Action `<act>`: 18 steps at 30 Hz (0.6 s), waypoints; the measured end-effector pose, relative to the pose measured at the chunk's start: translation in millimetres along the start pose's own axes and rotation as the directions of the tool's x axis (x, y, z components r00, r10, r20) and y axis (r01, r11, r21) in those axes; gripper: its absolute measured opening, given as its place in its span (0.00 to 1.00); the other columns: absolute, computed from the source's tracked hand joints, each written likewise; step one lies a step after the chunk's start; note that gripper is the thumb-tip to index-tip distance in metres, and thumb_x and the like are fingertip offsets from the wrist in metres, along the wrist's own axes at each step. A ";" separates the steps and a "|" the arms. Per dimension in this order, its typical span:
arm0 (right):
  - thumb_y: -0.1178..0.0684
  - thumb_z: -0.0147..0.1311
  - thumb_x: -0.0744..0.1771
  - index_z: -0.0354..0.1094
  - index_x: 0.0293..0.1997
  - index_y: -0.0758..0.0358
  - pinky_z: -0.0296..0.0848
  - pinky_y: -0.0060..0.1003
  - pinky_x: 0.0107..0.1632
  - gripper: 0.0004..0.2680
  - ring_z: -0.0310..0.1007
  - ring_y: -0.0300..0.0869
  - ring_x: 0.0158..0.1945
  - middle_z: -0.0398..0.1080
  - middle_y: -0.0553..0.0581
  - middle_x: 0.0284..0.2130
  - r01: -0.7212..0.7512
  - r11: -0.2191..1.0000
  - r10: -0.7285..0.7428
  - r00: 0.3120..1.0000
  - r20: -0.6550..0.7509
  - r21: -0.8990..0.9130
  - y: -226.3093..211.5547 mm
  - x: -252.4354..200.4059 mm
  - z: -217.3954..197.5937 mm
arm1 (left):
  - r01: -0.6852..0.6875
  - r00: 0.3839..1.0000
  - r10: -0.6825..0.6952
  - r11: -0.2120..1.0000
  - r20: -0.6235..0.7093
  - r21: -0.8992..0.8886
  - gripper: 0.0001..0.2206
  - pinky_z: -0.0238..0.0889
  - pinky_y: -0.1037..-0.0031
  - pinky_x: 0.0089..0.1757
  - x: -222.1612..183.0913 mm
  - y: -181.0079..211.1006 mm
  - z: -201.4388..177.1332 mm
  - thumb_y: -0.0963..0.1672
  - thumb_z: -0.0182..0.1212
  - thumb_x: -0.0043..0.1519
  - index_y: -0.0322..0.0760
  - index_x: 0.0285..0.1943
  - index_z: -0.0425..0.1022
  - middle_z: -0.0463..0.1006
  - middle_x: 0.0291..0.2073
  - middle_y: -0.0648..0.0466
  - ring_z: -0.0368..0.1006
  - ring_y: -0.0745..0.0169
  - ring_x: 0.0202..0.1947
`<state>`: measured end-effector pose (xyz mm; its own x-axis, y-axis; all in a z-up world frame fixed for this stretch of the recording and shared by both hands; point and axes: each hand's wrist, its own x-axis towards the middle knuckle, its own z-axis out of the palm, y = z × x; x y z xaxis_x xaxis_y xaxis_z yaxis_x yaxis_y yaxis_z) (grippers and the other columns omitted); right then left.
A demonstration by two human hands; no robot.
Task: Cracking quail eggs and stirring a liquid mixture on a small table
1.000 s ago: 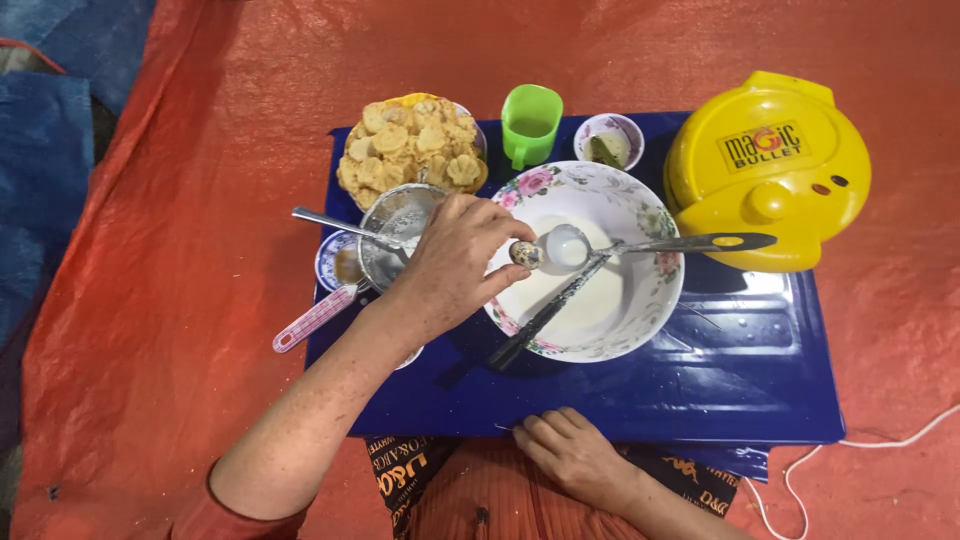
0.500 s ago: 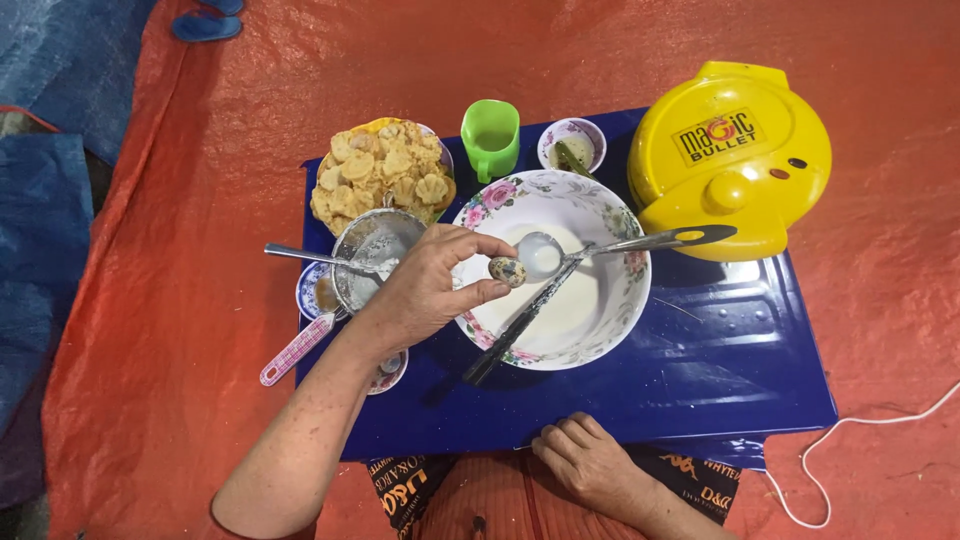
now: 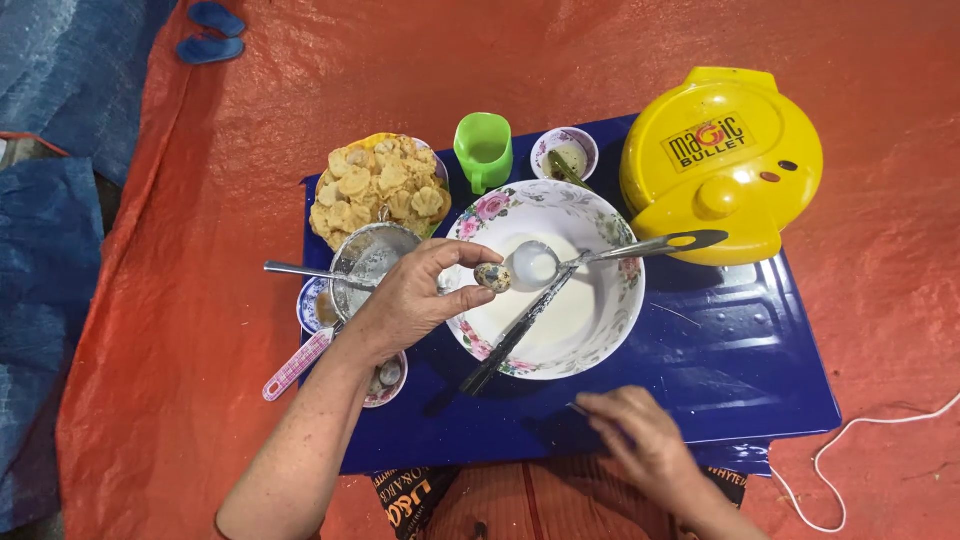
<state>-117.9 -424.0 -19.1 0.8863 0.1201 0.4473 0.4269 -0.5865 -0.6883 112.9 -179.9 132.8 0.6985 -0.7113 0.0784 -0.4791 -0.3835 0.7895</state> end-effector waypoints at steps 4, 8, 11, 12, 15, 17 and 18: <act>0.55 0.51 0.69 0.70 0.61 0.61 0.73 0.34 0.49 0.14 0.76 0.41 0.43 0.75 0.54 0.40 -0.196 0.960 0.198 0.980 0.013 0.200 -21.3 49.9 -53.4 | 0.022 1.000 -0.021 0.998 0.015 -0.059 0.15 0.61 0.70 0.59 6.6 3.1 1.6 0.47 0.67 0.60 0.48 0.56 0.78 0.80 0.52 0.58 0.73 0.64 0.56; 0.57 0.49 0.70 0.74 0.51 0.62 0.72 0.33 0.50 0.08 0.76 0.41 0.44 0.75 0.56 0.39 -0.069 0.941 0.087 0.995 -0.039 0.331 -26.0 109.0 -83.6 | 0.064 0.997 -0.062 0.997 0.044 -0.038 0.15 0.59 0.71 0.58 10.1 12.0 1.2 0.48 0.67 0.60 0.53 0.56 0.78 0.80 0.52 0.61 0.73 0.66 0.56; 0.66 0.57 0.64 0.75 0.41 0.73 0.76 0.42 0.43 0.05 0.75 0.47 0.36 0.74 0.62 0.31 0.098 0.848 -0.006 0.985 -0.175 0.520 -11.3 148.9 -76.8 | 0.025 0.999 -0.028 0.993 -0.029 -0.113 0.19 0.60 0.56 0.60 11.2 22.7 -0.6 0.48 0.73 0.58 0.41 0.56 0.80 0.82 0.44 0.48 0.72 0.49 0.57; 0.66 0.57 0.64 0.75 0.41 0.73 0.76 0.42 0.43 0.05 0.75 0.47 0.36 0.74 0.62 0.31 0.105 0.845 -0.009 0.983 -0.182 0.525 -5.2 156.6 -70.2 | 0.025 0.999 -0.028 0.994 -0.029 -0.103 0.19 0.60 0.56 0.60 11.1 23.8 -1.9 0.48 0.73 0.58 0.41 0.56 0.80 0.82 0.44 0.48 0.72 0.49 0.57; 0.68 0.60 0.63 0.73 0.39 0.75 0.74 0.41 0.45 0.04 0.74 0.47 0.37 0.75 0.64 0.32 0.143 0.763 0.022 0.969 -0.247 0.630 6.7 178.1 -51.4 | 0.023 0.999 -0.023 0.999 -0.028 -0.029 0.18 0.61 0.56 0.59 11.6 27.8 -7.6 0.48 0.74 0.57 0.42 0.56 0.81 0.81 0.44 0.47 0.73 0.47 0.57; 0.66 0.59 0.65 0.69 0.41 0.72 0.75 0.39 0.48 0.05 0.78 0.43 0.41 0.77 0.64 0.35 0.115 0.692 0.072 0.972 -0.226 0.713 7.5 189.2 -41.4 | 0.019 0.999 -0.019 1.000 -0.034 -0.019 0.18 0.61 0.58 0.59 13.0 31.6 -11.9 0.47 0.73 0.57 0.42 0.56 0.81 0.81 0.44 0.48 0.72 0.49 0.56; 0.66 0.59 0.65 0.69 0.41 0.72 0.75 0.39 0.48 0.05 0.78 0.43 0.41 0.77 0.64 0.35 0.114 0.690 0.073 0.972 -0.225 0.715 1.5 192.0 -41.6 | 0.021 0.999 -0.022 1.000 -0.034 -0.018 0.18 0.61 0.58 0.59 13.3 32.8 -12.1 0.47 0.73 0.57 0.42 0.56 0.81 0.81 0.44 0.48 0.72 0.49 0.56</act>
<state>45.4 -435.2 89.5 0.8517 -0.1067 0.5131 0.5241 0.1815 -0.8321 112.9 -194.7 167.1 0.7262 -0.6826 0.0816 -0.4548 -0.3880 0.8016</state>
